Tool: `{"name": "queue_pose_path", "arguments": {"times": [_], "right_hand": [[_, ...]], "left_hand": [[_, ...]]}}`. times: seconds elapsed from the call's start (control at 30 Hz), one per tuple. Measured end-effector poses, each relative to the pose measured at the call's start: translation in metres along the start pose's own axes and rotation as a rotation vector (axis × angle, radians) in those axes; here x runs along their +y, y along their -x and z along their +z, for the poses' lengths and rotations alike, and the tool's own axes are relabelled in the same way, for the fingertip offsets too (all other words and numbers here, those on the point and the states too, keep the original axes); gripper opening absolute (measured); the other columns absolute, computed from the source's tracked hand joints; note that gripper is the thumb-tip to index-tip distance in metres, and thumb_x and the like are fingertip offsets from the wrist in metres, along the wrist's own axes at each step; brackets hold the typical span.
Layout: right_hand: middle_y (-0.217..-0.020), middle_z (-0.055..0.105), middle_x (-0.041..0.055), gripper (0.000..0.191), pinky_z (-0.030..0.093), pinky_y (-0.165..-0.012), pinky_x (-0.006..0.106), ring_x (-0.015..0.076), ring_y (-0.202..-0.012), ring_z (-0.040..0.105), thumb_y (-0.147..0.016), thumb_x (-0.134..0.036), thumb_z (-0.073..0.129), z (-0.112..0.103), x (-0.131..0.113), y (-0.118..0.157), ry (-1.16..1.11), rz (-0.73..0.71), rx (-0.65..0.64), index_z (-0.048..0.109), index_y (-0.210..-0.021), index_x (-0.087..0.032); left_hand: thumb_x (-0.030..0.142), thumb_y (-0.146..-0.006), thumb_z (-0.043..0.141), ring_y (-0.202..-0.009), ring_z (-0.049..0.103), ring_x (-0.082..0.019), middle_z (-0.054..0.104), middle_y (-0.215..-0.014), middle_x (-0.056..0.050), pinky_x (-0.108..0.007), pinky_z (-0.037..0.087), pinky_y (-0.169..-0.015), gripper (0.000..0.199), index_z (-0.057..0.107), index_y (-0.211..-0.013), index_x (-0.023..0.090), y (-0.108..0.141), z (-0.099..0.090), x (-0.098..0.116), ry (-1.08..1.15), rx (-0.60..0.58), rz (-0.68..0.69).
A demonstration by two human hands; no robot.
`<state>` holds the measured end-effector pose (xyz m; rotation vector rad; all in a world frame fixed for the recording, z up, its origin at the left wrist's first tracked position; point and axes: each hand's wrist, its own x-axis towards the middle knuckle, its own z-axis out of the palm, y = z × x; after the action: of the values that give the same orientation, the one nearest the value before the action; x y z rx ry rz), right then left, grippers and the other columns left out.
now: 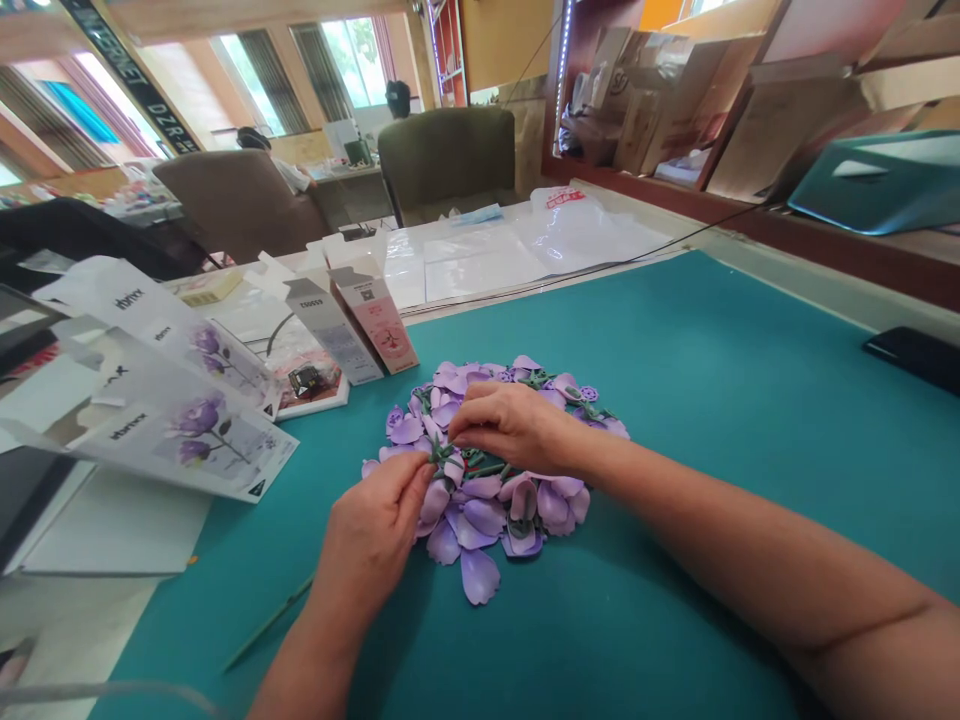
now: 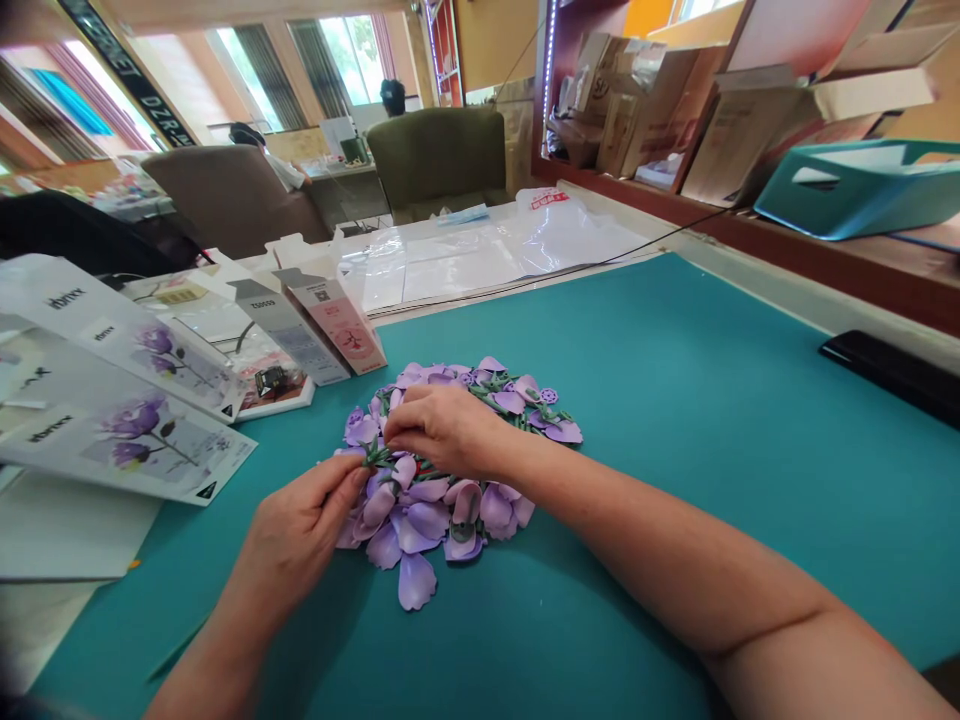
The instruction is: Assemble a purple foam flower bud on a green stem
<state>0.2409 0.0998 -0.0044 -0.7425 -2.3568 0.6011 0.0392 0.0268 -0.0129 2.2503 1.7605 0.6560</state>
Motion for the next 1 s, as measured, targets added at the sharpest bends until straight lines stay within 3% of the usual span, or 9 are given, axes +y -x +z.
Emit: {"name": "queue_pose_path", "arguments": {"times": [0.53,1.0], "right_hand": [[-0.085,0.06,0.0057,0.019,0.04,-0.069,0.026,0.0152,-0.078,0.054,-0.092,-0.014,0.054,0.0009,-0.004,0.001,0.172,-0.067,-0.03,0.07,-0.081,-0.016],[-0.085,0.063,0.0067,0.017,0.04,-0.066,0.024,0.0138,-0.075,0.054,-0.09,-0.009,0.056,0.0066,-0.0049,0.0021,0.211,-0.095,-0.051,0.071,-0.083,-0.014]], "left_hand": [[0.041,-0.096,0.036,-0.069,0.066,-0.017,0.073,-0.082,-0.002,-0.026,0.046,-0.061,0.036,0.068,-0.094,0.024,0.001,0.0021,-0.0007,-0.038,-0.028,0.057],[0.041,-0.096,0.035,-0.067,0.065,-0.017,0.073,-0.077,-0.002,-0.026,0.044,-0.059,0.037,0.068,-0.091,0.025,0.0012,0.0046,0.0024,-0.045,-0.066,0.02]]}}
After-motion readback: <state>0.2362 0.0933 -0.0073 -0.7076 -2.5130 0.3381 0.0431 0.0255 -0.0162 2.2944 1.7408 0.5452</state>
